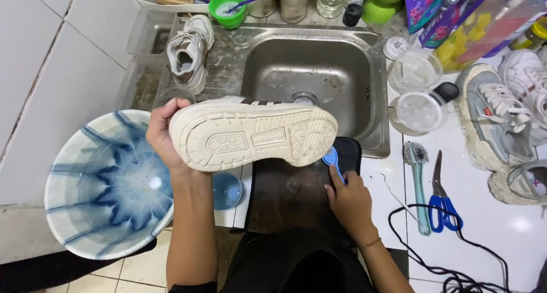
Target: The person scrubs a white sneaker with a blue brush over a sink, rinses it with water from a cup, and continues scrubbing different areas of the shoe. The person handles the shoe and brush repeatedly, focusing on the sole and upper parts.
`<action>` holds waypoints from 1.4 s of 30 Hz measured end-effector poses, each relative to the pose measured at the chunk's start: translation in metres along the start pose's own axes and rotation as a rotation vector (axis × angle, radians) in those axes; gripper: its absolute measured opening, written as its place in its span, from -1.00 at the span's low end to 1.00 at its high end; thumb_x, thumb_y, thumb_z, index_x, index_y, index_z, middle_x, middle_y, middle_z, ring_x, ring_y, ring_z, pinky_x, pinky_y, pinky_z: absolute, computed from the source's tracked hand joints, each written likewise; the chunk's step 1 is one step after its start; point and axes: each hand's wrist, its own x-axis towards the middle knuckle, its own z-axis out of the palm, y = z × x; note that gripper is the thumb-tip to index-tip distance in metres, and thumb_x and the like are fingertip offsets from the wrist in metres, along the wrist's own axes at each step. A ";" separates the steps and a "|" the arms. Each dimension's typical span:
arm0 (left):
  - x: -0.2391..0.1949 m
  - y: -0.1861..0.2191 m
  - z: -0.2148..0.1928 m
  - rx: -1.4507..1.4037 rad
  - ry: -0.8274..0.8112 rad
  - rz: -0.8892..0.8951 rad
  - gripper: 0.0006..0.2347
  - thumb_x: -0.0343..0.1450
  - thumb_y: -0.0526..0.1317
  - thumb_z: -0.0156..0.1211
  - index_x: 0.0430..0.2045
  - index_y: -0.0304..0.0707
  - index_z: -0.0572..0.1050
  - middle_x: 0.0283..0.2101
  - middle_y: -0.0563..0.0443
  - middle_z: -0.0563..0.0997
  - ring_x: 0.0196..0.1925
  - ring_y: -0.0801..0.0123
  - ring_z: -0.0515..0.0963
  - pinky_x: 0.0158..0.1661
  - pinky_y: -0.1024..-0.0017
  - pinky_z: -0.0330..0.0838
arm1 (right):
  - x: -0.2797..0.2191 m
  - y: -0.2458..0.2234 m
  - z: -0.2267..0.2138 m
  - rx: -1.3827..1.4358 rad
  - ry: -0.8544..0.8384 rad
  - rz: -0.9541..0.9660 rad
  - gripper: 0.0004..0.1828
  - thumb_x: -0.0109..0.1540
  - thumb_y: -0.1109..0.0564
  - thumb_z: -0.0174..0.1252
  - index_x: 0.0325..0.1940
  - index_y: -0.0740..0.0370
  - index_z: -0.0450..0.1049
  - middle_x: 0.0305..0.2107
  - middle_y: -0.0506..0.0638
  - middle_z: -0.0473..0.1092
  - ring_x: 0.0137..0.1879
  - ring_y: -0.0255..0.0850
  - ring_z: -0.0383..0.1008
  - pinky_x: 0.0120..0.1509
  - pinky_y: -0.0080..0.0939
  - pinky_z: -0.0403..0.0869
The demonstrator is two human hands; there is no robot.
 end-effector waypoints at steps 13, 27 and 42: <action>-0.030 -0.054 0.021 0.548 -0.022 -0.022 -0.87 0.32 -0.25 0.21 -0.55 -0.34 0.61 -0.60 -0.06 0.58 -0.57 0.40 0.63 -0.44 0.48 0.62 | 0.037 -0.008 -0.012 0.135 -0.375 0.329 -0.49 0.33 -0.06 0.00 0.38 -0.03 0.34 -0.27 0.06 0.43 -0.20 -0.06 0.58 -0.17 -0.08 0.56; -0.060 -0.078 0.039 0.704 -0.232 -0.004 -0.66 0.34 -0.22 0.38 -0.08 -0.37 0.46 -0.29 -0.03 0.53 -0.33 0.42 0.61 -0.34 0.55 0.59 | 0.136 0.183 -0.051 -0.084 -0.234 0.420 -0.42 0.13 0.09 0.16 0.27 0.03 0.52 -0.05 0.26 0.35 -0.31 0.27 0.59 -0.23 0.20 0.53; -0.030 -0.109 0.026 0.840 -0.096 0.283 -0.77 0.28 -0.17 0.47 -0.32 -0.22 0.58 -0.30 0.00 0.52 -0.32 0.49 0.50 -0.36 0.58 0.49 | 0.148 0.171 -0.094 0.696 -0.091 0.487 -0.60 0.35 0.16 0.03 0.28 0.23 0.45 -0.53 0.18 0.39 -0.43 -0.07 0.40 -0.23 -0.05 0.35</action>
